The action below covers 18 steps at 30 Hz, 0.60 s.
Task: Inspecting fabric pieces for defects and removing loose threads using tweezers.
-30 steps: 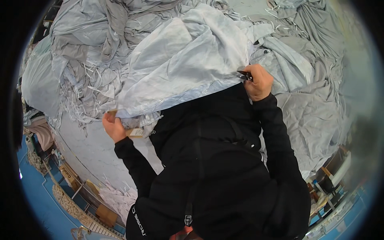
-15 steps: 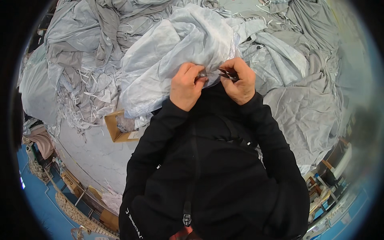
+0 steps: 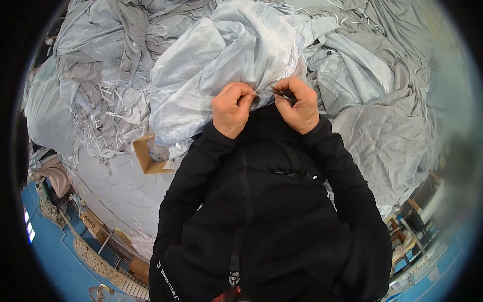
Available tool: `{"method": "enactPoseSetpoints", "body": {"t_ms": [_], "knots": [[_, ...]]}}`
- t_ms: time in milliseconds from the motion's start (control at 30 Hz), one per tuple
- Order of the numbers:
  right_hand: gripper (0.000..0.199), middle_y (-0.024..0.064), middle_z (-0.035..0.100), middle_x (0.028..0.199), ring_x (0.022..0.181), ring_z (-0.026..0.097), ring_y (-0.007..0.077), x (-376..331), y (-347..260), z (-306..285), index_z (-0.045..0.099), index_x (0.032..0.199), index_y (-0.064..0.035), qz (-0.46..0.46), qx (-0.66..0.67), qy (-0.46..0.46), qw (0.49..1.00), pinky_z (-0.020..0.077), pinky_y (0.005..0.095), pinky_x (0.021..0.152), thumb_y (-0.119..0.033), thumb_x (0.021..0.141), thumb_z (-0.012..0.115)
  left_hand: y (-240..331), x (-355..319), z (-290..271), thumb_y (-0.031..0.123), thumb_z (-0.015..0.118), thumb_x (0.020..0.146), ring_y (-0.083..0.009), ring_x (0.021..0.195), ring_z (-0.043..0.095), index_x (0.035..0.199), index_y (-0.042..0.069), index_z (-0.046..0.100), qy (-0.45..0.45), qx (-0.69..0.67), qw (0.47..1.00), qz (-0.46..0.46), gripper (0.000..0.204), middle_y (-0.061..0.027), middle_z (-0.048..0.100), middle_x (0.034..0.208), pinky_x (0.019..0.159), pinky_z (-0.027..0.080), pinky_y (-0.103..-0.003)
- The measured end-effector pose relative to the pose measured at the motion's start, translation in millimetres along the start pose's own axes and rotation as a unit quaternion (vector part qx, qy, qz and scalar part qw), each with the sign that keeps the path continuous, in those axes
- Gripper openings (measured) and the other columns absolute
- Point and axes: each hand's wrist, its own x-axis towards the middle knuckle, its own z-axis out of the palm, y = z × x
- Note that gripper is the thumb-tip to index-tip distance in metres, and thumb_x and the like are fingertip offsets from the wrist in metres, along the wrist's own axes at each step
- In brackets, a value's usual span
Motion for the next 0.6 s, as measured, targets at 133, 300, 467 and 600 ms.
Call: {"method": "enactPoseSetpoints", "body": {"t_ms": [133, 300, 467, 600], "knots": [[0.015, 0.0039, 0.060, 0.088, 0.079, 0.057, 0.0077, -8, -11, 1, 0.058, 0.095, 0.0028, 0.016, -0.004, -0.022, 1.000, 0.0459, 0.0218, 0.073, 0.006, 0.080, 0.060, 3, -8, -6, -0.006, 0.065, 0.076, -0.0213, 0.066, 0.059, 0.080, 0.001, 0.060, 0.005, -0.023, 0.999, -0.026, 0.009, -0.0101, 0.062, 0.080, 0.059, 0.046, -0.029], [0.025, 0.0067, 0.060, 0.084, 0.075, 0.059, 0.0132, -17, -30, -1, 0.061, 0.105, 0.0010, 0.003, -0.078, -0.045, 0.996, 0.0476, 0.0249, 0.070, -0.001, 0.081, 0.068, 5, -19, -9, -0.005, 0.064, 0.078, -0.0210, 0.067, 0.060, 0.081, 0.000, 0.059, 0.005, -0.044, 0.998, -0.045, 0.008, -0.0106, 0.063, 0.081, 0.061, 0.047, -0.029], [0.030, 0.0078, 0.059, 0.082, 0.070, 0.059, 0.0200, -19, -39, 2, 0.065, 0.103, -0.0043, -0.041, -0.199, -0.037, 0.978, 0.0468, 0.0274, 0.063, -0.004, 0.075, 0.074, 4, -21, -7, -0.004, 0.063, 0.079, -0.0228, 0.069, 0.060, 0.080, 0.000, 0.057, 0.005, -0.037, 0.999, -0.035, 0.008, -0.0111, 0.064, 0.083, 0.062, 0.047, -0.029], [0.033, 0.0078, 0.059, 0.080, 0.069, 0.059, 0.0221, -15, -38, 5, 0.067, 0.101, -0.0057, -0.114, -0.236, 0.015, 0.965, 0.0469, 0.0297, 0.061, -0.004, 0.070, 0.077, 4, -22, -6, -0.005, 0.063, 0.079, -0.0229, 0.069, 0.060, 0.080, 0.000, 0.057, 0.009, -0.036, 0.999, -0.026, 0.008, -0.0111, 0.063, 0.083, 0.062, 0.046, -0.030]]}}
